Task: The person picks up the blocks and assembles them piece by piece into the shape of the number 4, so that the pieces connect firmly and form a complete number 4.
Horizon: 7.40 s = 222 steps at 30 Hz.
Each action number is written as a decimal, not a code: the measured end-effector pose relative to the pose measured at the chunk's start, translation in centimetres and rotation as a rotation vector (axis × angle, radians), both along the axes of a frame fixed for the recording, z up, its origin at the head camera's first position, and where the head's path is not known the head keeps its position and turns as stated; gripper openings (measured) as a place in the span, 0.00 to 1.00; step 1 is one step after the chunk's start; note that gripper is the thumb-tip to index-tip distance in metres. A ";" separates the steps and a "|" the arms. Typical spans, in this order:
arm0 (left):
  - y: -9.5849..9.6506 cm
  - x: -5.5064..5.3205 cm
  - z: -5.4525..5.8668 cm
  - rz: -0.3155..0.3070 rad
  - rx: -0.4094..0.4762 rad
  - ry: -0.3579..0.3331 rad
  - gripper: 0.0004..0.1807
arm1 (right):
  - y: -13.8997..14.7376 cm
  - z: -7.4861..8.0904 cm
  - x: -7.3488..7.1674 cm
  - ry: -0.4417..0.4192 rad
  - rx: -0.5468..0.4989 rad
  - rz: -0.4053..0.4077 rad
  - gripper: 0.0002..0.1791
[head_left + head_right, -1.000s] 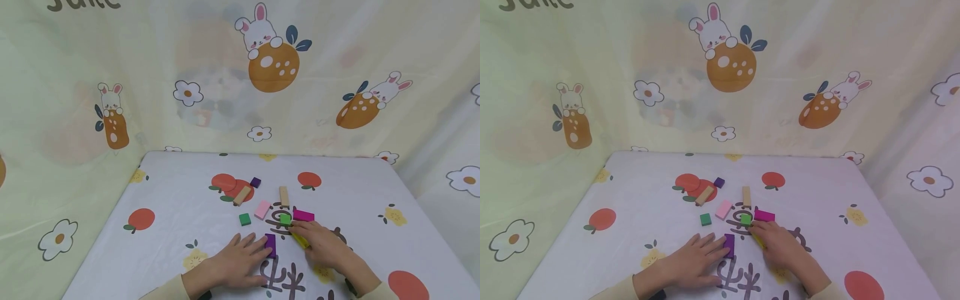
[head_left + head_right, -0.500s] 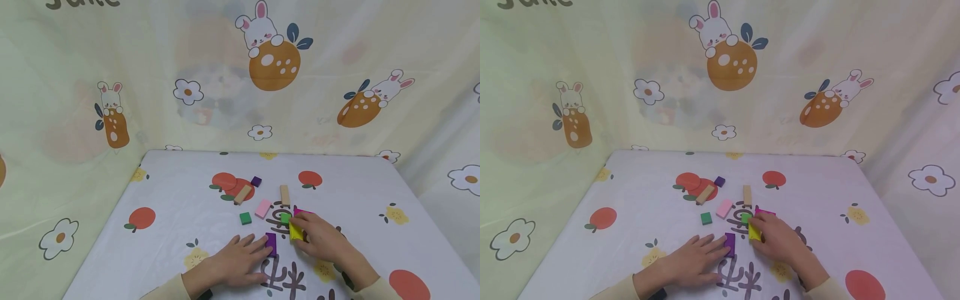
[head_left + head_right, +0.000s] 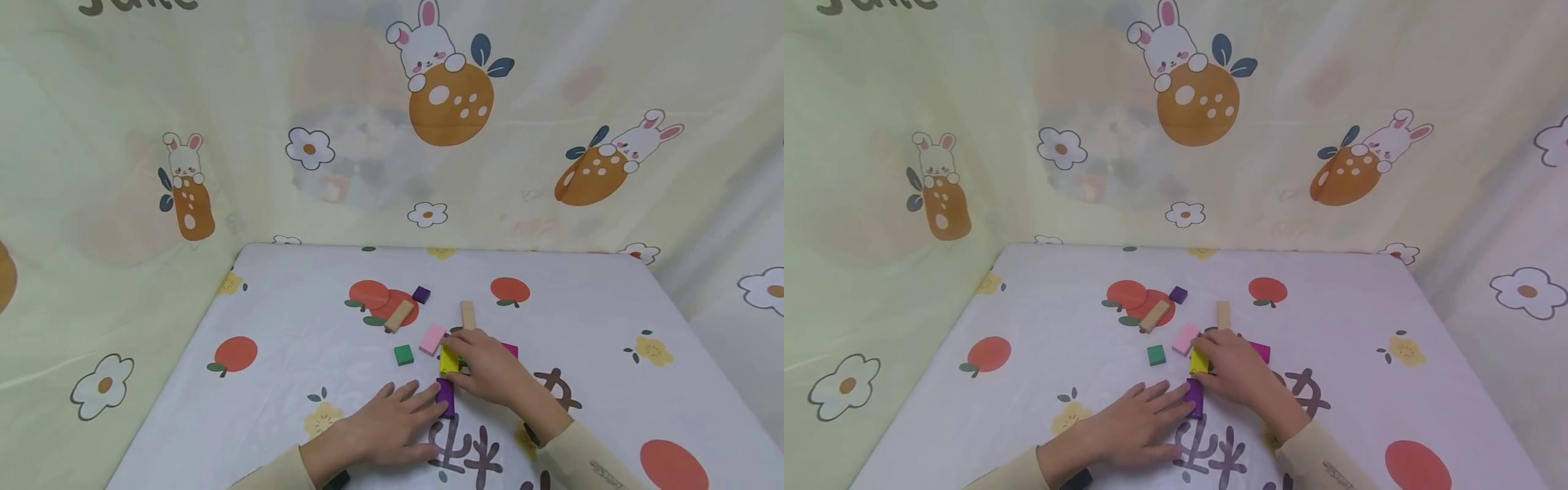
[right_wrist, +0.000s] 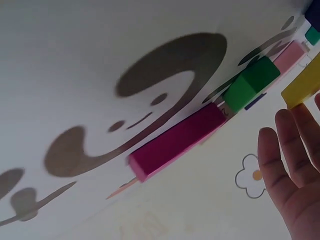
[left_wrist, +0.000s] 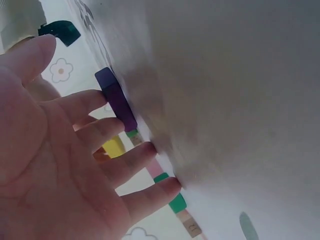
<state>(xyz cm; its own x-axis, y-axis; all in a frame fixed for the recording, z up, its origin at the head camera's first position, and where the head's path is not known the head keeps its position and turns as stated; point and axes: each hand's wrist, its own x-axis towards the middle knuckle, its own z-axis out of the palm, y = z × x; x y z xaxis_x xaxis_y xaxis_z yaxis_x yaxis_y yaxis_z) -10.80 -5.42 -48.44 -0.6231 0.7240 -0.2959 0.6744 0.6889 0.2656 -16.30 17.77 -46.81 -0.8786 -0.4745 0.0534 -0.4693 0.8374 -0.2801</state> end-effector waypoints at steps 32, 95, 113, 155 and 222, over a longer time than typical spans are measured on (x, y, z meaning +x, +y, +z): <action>-0.1 0.0 0.3 -0.010 0.004 0.001 0.39 | -1.0 -0.9 -0.6 -0.059 0.067 0.047 0.23; 3.4 -4.0 0.2 -0.007 0.046 0.258 0.25 | 1.3 -1.1 -1.4 0.075 0.121 -0.061 0.22; 3.1 -4.1 0.2 -0.015 0.068 0.218 0.25 | -0.5 -0.1 -3.3 0.071 0.140 -0.031 0.22; 2.9 -4.3 0.5 -0.023 0.073 0.215 0.26 | -2.2 -0.3 -4.8 -0.058 0.132 0.006 0.14; 3.6 -7.4 1.3 0.103 0.003 0.039 0.55 | -2.6 0.2 -4.5 -0.074 0.157 -0.012 0.17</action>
<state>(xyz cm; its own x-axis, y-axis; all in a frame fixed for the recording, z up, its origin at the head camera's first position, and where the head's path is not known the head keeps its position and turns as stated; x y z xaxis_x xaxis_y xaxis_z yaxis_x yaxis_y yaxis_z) -18.21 -1.86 -47.15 -0.7056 0.6563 -0.2674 0.6097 0.7545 0.2429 -20.77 15.17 -46.64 -0.8832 -0.4610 -0.0860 -0.4416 0.8793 -0.1785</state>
